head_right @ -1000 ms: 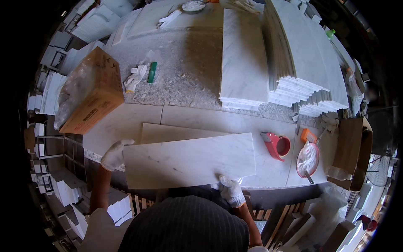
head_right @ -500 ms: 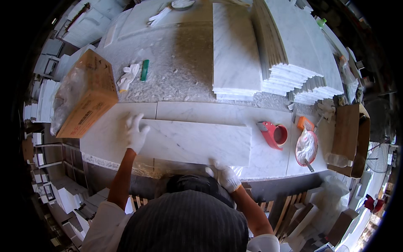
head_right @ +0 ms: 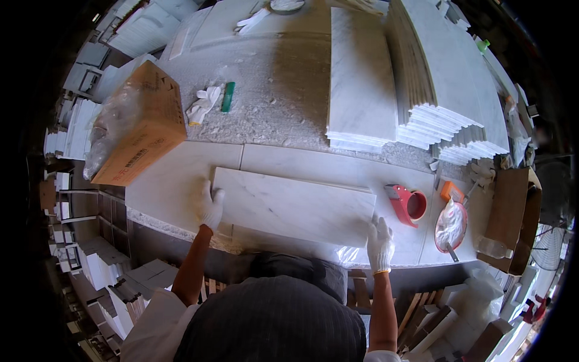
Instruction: The person wraps rectangular white tiles in plastic film and places them into a cardboard box. They use a tape dispenser to seal the box and then carry the box to a stack of similar boxes.
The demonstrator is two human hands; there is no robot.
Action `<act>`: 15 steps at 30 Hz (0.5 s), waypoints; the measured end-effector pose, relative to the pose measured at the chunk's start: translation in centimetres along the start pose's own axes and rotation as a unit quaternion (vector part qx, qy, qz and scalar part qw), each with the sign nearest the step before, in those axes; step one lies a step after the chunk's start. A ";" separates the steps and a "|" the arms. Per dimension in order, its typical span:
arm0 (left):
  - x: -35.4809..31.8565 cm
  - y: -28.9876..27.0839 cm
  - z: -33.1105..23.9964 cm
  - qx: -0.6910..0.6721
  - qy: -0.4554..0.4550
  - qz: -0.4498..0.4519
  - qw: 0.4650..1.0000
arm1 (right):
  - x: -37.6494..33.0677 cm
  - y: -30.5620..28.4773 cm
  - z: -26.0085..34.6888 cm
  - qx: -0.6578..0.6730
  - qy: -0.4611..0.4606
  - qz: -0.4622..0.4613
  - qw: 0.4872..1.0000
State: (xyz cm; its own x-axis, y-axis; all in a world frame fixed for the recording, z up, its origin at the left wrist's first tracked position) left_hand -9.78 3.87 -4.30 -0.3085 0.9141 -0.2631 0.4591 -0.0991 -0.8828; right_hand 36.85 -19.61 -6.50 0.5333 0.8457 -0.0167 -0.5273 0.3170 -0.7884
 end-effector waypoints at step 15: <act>0.8 1.3 2.0 -0.043 -0.004 0.054 0.998 | 1.2 1.1 3.6 -0.004 -0.004 0.039 0.999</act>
State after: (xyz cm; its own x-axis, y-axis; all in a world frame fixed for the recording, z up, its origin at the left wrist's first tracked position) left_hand -11.06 3.66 -6.43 -0.2590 0.8970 -0.3583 0.5606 -0.1625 -0.8120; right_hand 34.51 -16.72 -5.22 0.4851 0.8714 -0.0729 -0.5622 0.2469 -0.7893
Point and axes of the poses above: each hand's wrist, its own x-axis towards the middle knuckle, its own y-axis out of the palm, z = x × y, the point moved 5 cm from there along x, towards the middle knuckle, and after that the axes turned 11 degrees about -y, right-handed, at the moved point
